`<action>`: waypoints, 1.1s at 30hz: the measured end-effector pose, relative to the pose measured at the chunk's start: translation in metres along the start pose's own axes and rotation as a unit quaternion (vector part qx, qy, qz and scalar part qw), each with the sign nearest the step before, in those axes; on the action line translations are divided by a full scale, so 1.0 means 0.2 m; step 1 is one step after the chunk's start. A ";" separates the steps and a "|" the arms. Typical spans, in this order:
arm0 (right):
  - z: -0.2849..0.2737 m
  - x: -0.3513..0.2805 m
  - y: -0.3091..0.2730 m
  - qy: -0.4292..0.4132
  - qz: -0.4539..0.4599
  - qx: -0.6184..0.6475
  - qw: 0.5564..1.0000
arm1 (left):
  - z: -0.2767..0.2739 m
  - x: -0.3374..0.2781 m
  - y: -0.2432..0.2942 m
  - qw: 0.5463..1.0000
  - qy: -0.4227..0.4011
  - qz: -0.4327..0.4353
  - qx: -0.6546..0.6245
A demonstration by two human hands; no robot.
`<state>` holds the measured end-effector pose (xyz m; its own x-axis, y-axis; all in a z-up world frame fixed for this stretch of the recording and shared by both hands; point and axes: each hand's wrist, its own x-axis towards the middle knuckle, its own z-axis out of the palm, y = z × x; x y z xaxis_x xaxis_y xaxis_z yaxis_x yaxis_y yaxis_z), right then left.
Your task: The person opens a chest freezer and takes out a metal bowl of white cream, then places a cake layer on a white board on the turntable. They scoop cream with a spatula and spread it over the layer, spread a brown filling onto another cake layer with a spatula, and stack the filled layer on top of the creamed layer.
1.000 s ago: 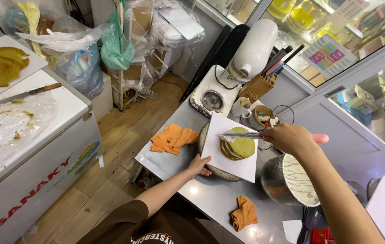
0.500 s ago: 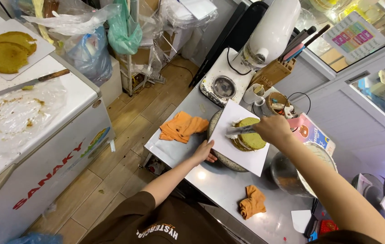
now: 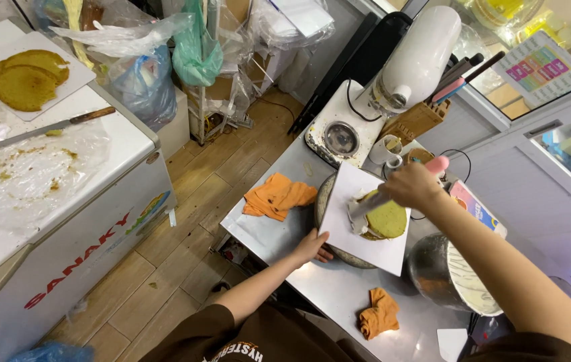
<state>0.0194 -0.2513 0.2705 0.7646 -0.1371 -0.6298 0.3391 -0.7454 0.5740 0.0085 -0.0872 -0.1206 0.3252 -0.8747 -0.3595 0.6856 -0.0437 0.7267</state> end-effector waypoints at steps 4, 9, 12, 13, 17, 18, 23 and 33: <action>-0.08 -0.03 0.01 -0.020 0.034 -0.015 0.999 | 0.05 -0.09 -0.01 0.999 -0.041 -0.026 -0.010; -0.22 0.00 0.10 -0.104 0.073 0.141 0.982 | 0.17 -0.20 0.04 0.996 -0.056 -0.064 -0.028; -0.04 0.14 0.13 -0.083 0.092 0.049 0.991 | 0.22 -0.27 0.09 0.996 -0.037 -0.074 -0.034; 0.08 0.21 0.14 -0.130 0.081 0.067 0.986 | 0.23 -0.27 0.11 0.995 -0.035 -0.064 -0.065; -0.09 0.02 0.01 -0.093 0.050 0.075 0.992 | 0.27 -0.28 0.10 0.993 -0.001 -0.045 -0.113; -0.09 0.00 -0.02 -0.096 0.050 0.077 0.991 | 0.27 -0.27 0.08 0.992 -0.002 -0.047 -0.113; 0.06 -0.02 -0.05 0.001 -0.025 -0.047 0.999 | 0.23 -0.25 0.06 0.993 -0.016 -0.015 -0.117; 0.13 -0.13 -0.17 0.018 -0.019 -0.052 0.998 | 0.06 -0.13 0.17 0.995 -0.014 -0.047 -0.082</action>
<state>-0.0267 -0.2391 0.2546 0.7687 -0.0850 -0.6339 0.4218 -0.6777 0.6023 0.0153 -0.0718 -0.0802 0.2386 -0.8834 -0.4034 0.8095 -0.0485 0.5851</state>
